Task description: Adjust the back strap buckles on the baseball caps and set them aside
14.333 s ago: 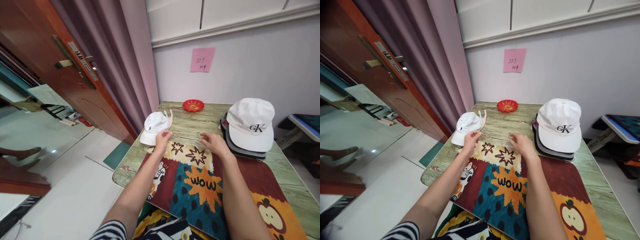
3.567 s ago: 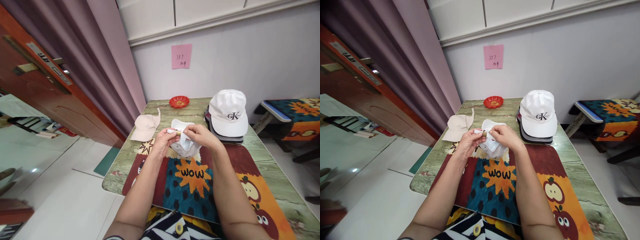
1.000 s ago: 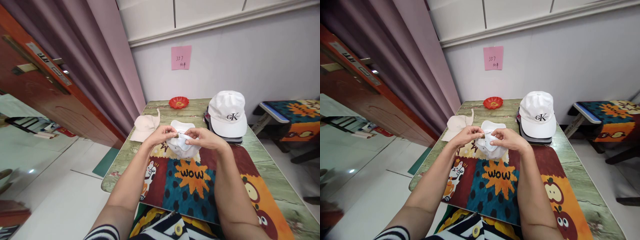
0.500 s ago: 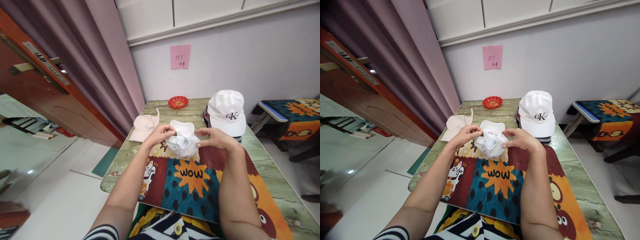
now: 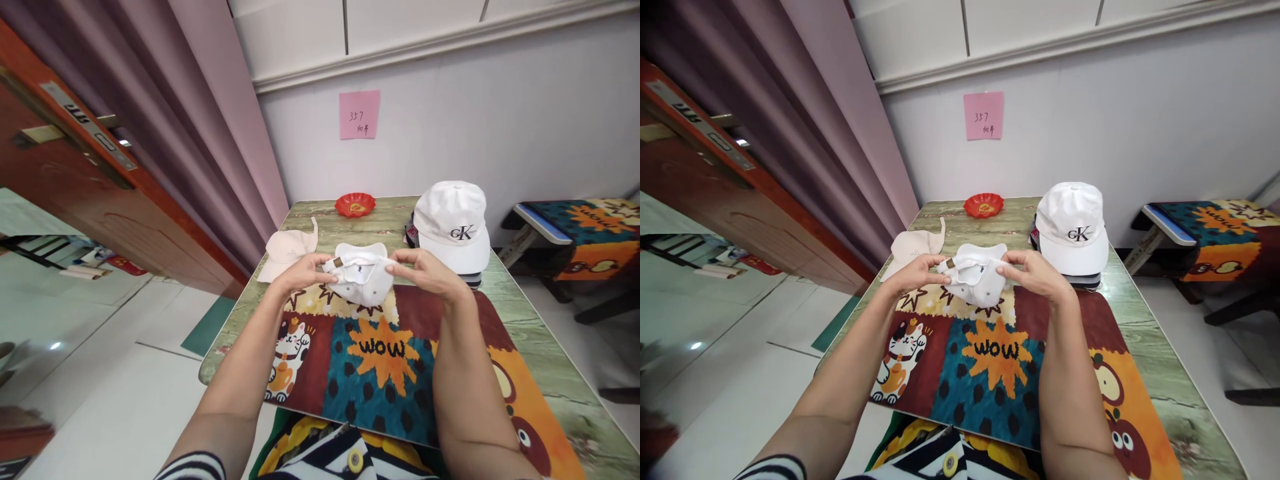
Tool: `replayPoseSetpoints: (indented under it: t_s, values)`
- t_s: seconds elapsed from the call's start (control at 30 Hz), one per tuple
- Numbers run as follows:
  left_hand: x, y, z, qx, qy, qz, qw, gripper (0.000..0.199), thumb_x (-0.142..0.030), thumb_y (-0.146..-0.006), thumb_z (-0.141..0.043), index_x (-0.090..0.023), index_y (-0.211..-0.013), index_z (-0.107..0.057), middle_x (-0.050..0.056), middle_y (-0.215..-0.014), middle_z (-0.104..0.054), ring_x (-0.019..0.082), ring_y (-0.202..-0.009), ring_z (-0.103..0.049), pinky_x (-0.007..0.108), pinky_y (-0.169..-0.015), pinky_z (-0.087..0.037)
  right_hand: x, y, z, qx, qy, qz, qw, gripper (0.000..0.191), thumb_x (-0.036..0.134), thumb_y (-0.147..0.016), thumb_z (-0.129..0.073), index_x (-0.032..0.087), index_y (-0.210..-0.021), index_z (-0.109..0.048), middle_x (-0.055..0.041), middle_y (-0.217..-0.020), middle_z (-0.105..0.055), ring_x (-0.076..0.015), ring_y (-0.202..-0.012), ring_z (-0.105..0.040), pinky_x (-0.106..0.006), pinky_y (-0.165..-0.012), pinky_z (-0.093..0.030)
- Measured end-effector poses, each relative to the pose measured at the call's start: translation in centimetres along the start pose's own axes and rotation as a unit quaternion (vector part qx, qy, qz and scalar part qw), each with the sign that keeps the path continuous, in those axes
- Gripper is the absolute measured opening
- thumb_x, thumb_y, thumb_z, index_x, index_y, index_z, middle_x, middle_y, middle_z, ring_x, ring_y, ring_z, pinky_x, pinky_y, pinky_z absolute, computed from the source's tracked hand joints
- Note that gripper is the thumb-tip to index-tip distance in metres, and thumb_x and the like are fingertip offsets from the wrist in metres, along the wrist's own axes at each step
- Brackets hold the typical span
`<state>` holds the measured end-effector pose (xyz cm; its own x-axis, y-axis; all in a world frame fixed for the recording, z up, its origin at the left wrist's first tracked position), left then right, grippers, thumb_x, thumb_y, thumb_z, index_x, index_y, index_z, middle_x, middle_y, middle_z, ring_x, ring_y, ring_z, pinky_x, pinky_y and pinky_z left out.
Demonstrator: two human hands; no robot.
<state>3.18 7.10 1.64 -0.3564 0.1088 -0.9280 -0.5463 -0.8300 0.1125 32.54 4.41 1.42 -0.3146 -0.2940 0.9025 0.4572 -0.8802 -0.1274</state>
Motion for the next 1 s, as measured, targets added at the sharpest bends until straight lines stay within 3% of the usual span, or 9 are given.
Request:
replayPoseSetpoints:
  t_s: [0.1, 0.2, 0.27, 0.37, 0.53, 0.63, 0.77, 0.9, 1.0]
  values:
    - [-1.9, 0.9, 0.3, 0.01, 0.137, -0.011, 0.99, 0.036, -0.035, -0.063, -0.09, -0.013, -0.087, -0.074, 0.004, -0.08, -0.073, 0.015, -0.071, -0.067, 0.026, -0.068, -0.052, 2.0, 0.4, -0.3, -0.086, -0.168, 0.057, 0.98, 0.034, 0.051, -0.087, -0.07, 0.019, -0.075, -0.063, 0.0021, -0.068, -0.057, -0.0126, -0.064, -0.05, -0.024, -0.061, -0.039]
    - [-3.4, 1.4, -0.3, -0.011, 0.289, -0.067, 0.955, 0.045, -0.04, -0.056, -0.094, -0.013, -0.086, -0.074, 0.004, -0.075, -0.073, 0.017, -0.066, -0.068, 0.026, -0.064, -0.053, 3.2, 0.2, -1.5, -0.131, -0.349, 0.074, 0.925, 0.032, 0.048, -0.081, -0.077, 0.02, -0.076, -0.064, 0.0042, -0.062, -0.055, -0.0094, -0.054, -0.046, -0.021, -0.052, -0.037]
    - [-3.7, 1.5, -1.2, -0.055, 0.377, -0.1, 0.919, 0.045, -0.043, -0.057, -0.093, -0.015, -0.087, -0.075, 0.004, -0.078, -0.075, 0.023, -0.076, -0.072, 0.031, -0.073, -0.057, 3.2, -0.4, -2.5, -0.129, -0.435, 0.048, 0.89, 0.029, 0.045, -0.077, -0.081, 0.02, -0.081, -0.067, 0.0031, -0.065, -0.061, -0.0109, -0.056, -0.053, -0.022, -0.053, -0.044]
    - [-2.8, 1.3, -2.9, -0.118, 0.468, -0.118, 0.868, 0.04, -0.046, -0.068, -0.085, -0.018, -0.095, -0.075, 0.007, -0.097, -0.078, 0.032, -0.106, -0.071, 0.042, -0.096, -0.056, 2.2, -1.9, -3.6, -0.113, -0.515, -0.02, 0.849, 0.026, 0.039, -0.075, -0.083, 0.019, -0.087, -0.07, -0.0011, -0.075, -0.072, -0.019, -0.075, -0.069, -0.03, -0.072, -0.057]
    - [-0.7, 0.9, -5.4, -0.166, 0.559, -0.117, 0.804, 0.057, -0.062, -0.083, -0.064, -0.018, -0.119, -0.07, 0.012, -0.128, -0.07, 0.038, -0.134, -0.054, 0.056, -0.114, -0.041, -0.8, -4.6, -5.1, -0.083, -0.617, -0.086, 0.778, 0.016, 0.034, -0.084, -0.071, 0.021, -0.093, -0.072, -0.0028, -0.09, -0.079, -0.0236, -0.104, -0.072, -0.041, -0.099, -0.056]
    - [0.0, 0.6, -6.7, -0.166, 0.593, -0.108, 0.78, 0.069, -0.07, -0.087, -0.053, -0.017, -0.129, -0.065, 0.014, -0.135, -0.066, 0.039, -0.14, -0.048, 0.058, -0.116, -0.037, -1.7, -5.5, -5.7, -0.055, -0.644, -0.1, 0.756, 0.018, 0.03, -0.086, -0.063, 0.02, -0.097, -0.072, -0.0049, -0.097, -0.079, -0.0254, -0.111, -0.07, -0.046, -0.104, -0.053]
    - [0.6, 0.1, -7.2, -0.194, 0.625, -0.098, 0.749, 0.054, -0.055, -0.092, -0.055, -0.018, -0.13, -0.065, 0.011, -0.134, -0.067, 0.035, -0.138, -0.051, 0.054, -0.117, -0.039, -2.1, -5.1, -5.5, -0.058, -0.673, -0.1, 0.73, 0.022, 0.03, -0.088, -0.059, 0.019, -0.103, -0.071, -0.0058, -0.105, -0.079, -0.0256, -0.12, -0.066, -0.049, -0.109, -0.048]
    - [0.9, -0.9, -6.6, -0.251, 0.641, -0.093, 0.719, 0.041, -0.038, -0.097, -0.051, -0.016, -0.127, -0.067, 0.008, -0.125, -0.072, 0.031, -0.13, -0.059, 0.048, -0.115, -0.044, -1.9, -3.6, -5.7, -0.105, -0.684, -0.012, 0.722, 0.042, 0.058, -0.084, -0.064, 0.024, -0.107, -0.071, -0.0063, -0.115, -0.076, -0.0298, -0.131, -0.059, -0.055, -0.112, -0.043]
    - [0.8, -1.3, -6.4, -0.259, 0.65, -0.085, 0.709, 0.04, -0.035, -0.098, -0.049, -0.016, -0.129, -0.066, 0.008, -0.124, -0.073, 0.03, -0.13, -0.06, 0.045, -0.115, -0.044, -1.4, -2.9, -7.0, -0.116, -0.678, 0.029, 0.725, 0.061, 0.073, -0.077, -0.062, 0.025, -0.113, -0.071, -0.0087, -0.123, -0.073, -0.0332, -0.136, -0.053, -0.058, -0.114, -0.039]
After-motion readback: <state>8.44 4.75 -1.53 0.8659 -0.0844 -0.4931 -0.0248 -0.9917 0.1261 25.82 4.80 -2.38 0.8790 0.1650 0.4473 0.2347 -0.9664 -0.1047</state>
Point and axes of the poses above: each hand's wrist, its own y-axis away from the middle knuckle, its own z-axis out of the back of the hand, x = y × z, the point moved 2 cm from there along -y, towards the middle knuckle
